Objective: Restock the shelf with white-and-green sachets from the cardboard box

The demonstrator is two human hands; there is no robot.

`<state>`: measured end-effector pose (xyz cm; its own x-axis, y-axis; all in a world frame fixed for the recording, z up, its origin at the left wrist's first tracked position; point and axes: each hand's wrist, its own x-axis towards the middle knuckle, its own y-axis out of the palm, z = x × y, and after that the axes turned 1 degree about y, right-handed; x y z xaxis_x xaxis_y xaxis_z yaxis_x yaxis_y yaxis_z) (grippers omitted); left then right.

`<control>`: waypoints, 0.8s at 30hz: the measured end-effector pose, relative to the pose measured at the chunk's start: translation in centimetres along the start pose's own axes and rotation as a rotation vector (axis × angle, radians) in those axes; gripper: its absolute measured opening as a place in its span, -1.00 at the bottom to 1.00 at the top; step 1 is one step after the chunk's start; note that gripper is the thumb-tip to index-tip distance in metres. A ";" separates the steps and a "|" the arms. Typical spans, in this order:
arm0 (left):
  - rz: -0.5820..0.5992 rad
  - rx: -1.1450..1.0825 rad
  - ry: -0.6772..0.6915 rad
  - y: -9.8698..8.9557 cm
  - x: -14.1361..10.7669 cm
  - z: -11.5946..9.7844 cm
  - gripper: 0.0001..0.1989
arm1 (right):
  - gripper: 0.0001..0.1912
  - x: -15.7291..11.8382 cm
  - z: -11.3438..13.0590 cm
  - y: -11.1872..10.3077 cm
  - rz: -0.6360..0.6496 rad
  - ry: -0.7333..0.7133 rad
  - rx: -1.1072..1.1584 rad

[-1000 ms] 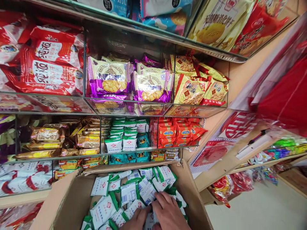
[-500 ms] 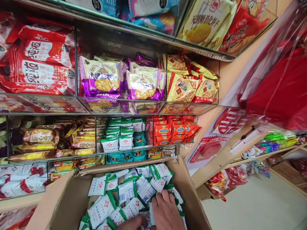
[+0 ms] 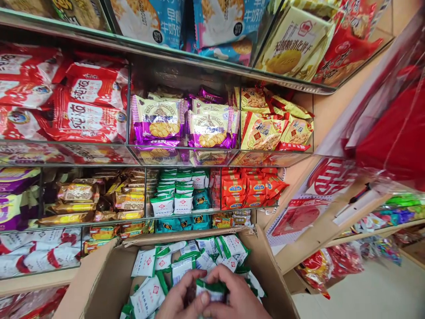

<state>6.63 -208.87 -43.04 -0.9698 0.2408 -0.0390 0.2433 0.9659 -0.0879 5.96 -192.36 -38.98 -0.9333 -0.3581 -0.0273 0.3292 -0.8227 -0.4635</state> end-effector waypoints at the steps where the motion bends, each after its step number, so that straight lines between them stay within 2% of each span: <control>1: -0.063 0.010 0.019 -0.2 0.2 -1.0 -0.62 | -0.66 0.6 0.7 0.3 -0.038 -0.025 0.172; 3: -0.248 0.006 0.041 -0.5 0.6 -2.5 -0.64 | -0.67 1.8 1.8 1.3 -0.154 0.002 0.467; 5: -0.405 0.009 0.049 -0.8 1.0 -3.3 -0.62 | -0.71 3.0 2.3 2.4 -0.241 0.056 0.598; 7: -0.491 0.047 0.051 -1.0 1.1 -3.6 -0.61 | -0.67 3.8 2.5 3.2 -0.283 0.049 0.531; 10: -0.573 0.119 0.054 -0.9 0.8 -3.2 -0.63 | -0.66 4.2 2.3 3.9 -0.373 -0.018 0.274; 14: -0.579 0.174 0.050 -0.8 0.5 -2.5 -0.66 | -0.67 4.1 1.5 4.6 -0.442 -0.054 0.040; 18: -0.533 0.177 0.065 -1.1 0.3 -1.7 -0.69 | -0.67 3.7 0.5 5.2 -0.479 -0.057 -0.011; 22: -0.528 0.113 0.008 -1.7 0.5 -1.1 -0.61 | -0.75 3.4 -0.1 5.1 -0.318 -0.140 0.106; 24: -0.495 0.048 -0.034 -1.8 0.6 -1.3 -0.56 | -0.82 3.4 -0.2 4.6 -0.336 -0.180 0.096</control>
<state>5.59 -210.33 -41.65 -0.9684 -0.2492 -0.0131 -0.2445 0.9580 -0.1500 4.29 -197.27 -41.33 -0.9541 -0.1269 0.2713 0.0298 -0.9416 -0.3356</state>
